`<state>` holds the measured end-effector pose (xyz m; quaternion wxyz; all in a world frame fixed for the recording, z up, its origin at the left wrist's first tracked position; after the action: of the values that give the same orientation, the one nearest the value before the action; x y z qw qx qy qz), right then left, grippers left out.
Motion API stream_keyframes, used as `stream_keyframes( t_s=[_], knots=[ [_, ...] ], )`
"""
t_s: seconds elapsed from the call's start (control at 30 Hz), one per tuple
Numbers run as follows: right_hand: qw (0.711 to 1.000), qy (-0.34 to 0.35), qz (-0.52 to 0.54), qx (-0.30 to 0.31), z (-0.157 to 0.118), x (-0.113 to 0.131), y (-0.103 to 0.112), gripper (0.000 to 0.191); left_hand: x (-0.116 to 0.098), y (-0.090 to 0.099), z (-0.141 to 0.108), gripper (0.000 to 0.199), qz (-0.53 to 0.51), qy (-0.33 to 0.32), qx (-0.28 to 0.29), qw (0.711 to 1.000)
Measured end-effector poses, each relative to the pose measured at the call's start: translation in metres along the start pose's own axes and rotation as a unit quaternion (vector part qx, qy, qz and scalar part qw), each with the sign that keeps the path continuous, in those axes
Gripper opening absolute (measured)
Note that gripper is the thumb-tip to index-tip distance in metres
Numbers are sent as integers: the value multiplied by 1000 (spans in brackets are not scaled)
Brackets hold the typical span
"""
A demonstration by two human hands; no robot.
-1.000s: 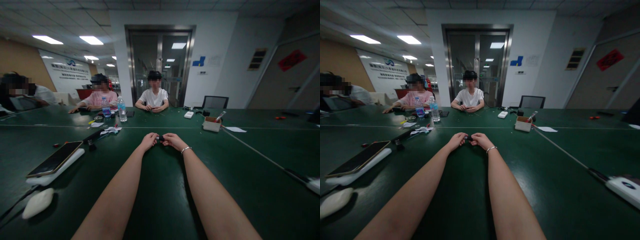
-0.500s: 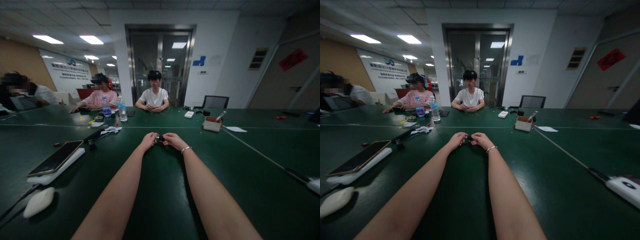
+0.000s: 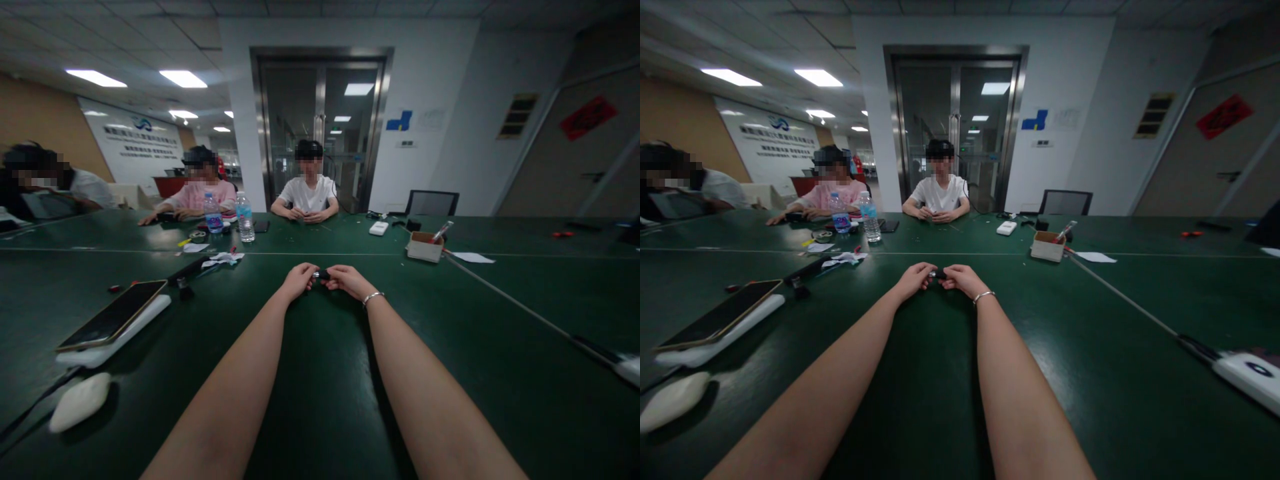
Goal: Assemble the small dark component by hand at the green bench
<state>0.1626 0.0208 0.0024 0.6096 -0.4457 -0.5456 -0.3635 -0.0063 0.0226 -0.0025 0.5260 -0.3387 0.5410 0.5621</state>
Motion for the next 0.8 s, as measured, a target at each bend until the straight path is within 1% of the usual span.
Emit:
stream_keyframes(
  t_s=[0.07, 0.17, 0.27, 0.37, 0.53, 0.6, 0.67, 0.8],
  knots=[
    [1000, -2, -5, 0, -1, 1, -1, 6, 0, 0, 0, 31, 14, -5, 9, 1000],
    [1000, -5, -8, -5, -2, 2, -1, 7, -1, 0, 1, 33, 3, 10, 12, 1000],
    [1000, -4, -4, -6, -1, 1, -1, 7, -1, 0, 0, 27, -15, 26, 2, 1000],
    [1000, -5, -4, -8, 0, 0, 0, 7, -2, -1, -1, 26, 1, 20, -7, 1000],
    [1000, -7, -2, -8, 0, 0, 0, 8, 0, -1, 0, 29, 3, 21, 5, 1000],
    [1000, -5, -1, -4, -1, 1, -1, 7, 0, -1, 1, 26, 5, 23, -7, 1000],
    [1000, -5, 0, -1, -1, 1, -1, 7, 1, -1, 1, 26, 9, 18, -15, 1000],
    [1000, -3, 0, -2, -2, 1, -1, 6, 1, -1, 1, 26, 8, 13, -5, 1000]
  ],
)
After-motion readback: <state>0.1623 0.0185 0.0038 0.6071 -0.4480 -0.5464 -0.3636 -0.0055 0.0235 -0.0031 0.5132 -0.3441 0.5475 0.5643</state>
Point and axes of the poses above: each hand's wrist, its own z-axis towards the middle knuckle, its own y-axis out of the back of the hand, x = y × z, the point moved 1 cm from there along z, towards the middle knuckle
